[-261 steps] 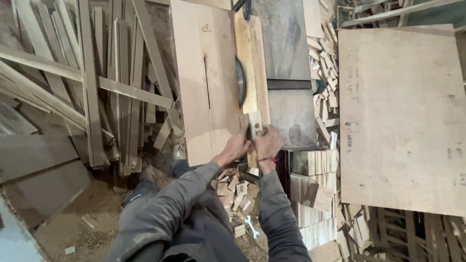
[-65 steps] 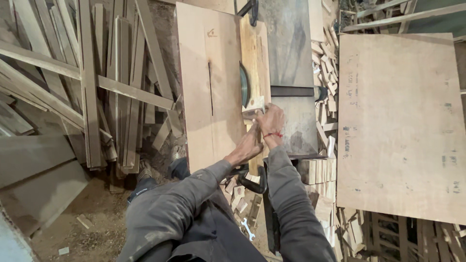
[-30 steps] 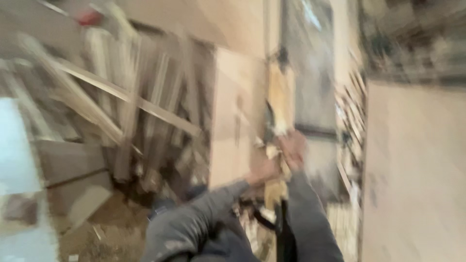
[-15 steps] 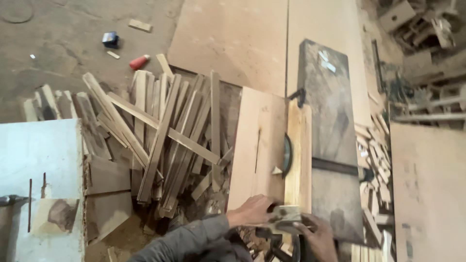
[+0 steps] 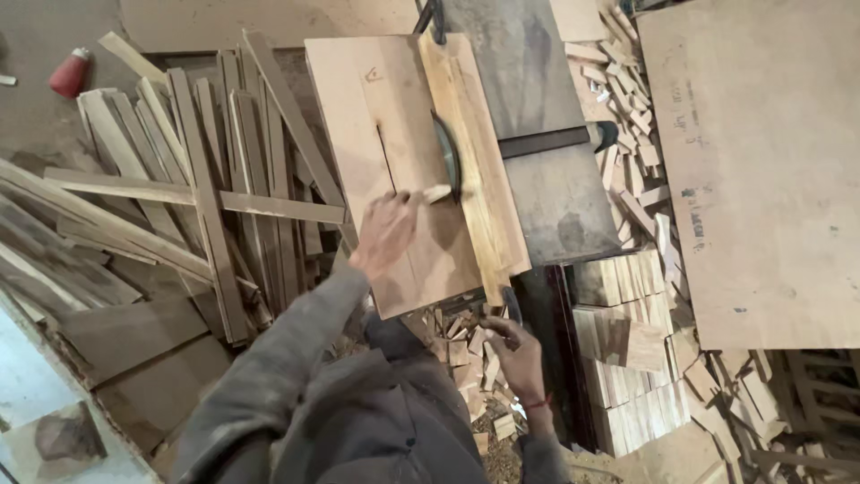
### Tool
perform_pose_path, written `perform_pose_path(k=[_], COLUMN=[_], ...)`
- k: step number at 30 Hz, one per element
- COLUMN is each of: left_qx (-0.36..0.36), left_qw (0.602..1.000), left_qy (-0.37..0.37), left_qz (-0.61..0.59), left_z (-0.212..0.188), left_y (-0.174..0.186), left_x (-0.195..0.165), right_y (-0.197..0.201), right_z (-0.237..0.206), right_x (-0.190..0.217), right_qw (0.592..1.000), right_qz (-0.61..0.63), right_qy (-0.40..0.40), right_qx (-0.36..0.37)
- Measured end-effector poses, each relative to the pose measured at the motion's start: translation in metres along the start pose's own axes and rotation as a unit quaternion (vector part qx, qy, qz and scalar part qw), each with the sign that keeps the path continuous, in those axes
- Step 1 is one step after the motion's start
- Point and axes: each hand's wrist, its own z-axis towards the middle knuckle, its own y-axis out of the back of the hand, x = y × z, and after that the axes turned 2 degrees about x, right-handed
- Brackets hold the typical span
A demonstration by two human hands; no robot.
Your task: The person picks up small wood blocks from a pile and cuts them on a table saw, guiding each block against the fence and blade, then places the cut pieces aside and reaches for the next block, repeating the cycle.
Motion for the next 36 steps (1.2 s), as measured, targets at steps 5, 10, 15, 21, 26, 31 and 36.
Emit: perform_pose_path(k=[5,10,15,21,26,31,36], left_qx=[0.147,0.361,0.214,0.123,0.164,0.111,0.105], left_qw=[0.984,0.918,0.69,0.365,0.482,0.797,0.831], left_qy=[-0.007,0.055,0.361,0.506,0.496,0.34,0.267], left_qz=[0.101,-0.155,-0.589,-0.772,-0.703,-0.486,-0.477], left_z=[0.034,-0.012,-0.073,-0.105,-0.127,-0.105,-0.052], left_y=[-0.039,-0.023,-0.022,-0.048,-0.061,-0.072,-0.094], left_x=[-0.002,-0.043,-0.087,-0.11,-0.11,-0.1,-0.104], right_y=[-0.007,-0.001,-0.015,-0.056,-0.04,-0.016,-0.023], right_z=[-0.008,-0.017,-0.015,0.008,0.053,0.135,0.176], right_x=[0.003,0.006,0.023,0.053,0.037,0.019,0.021], right_qw=[0.999,0.998,0.988,0.984,0.994,0.946,0.911], right_qz=[-0.041,-0.047,0.085,0.155,0.017,-0.257,-0.356], right_qy=[0.021,-0.014,-0.056,-0.005,0.014,0.149,0.143], right_qx=[0.014,-0.049,-0.118,-0.092,-0.107,-0.133,-0.154])
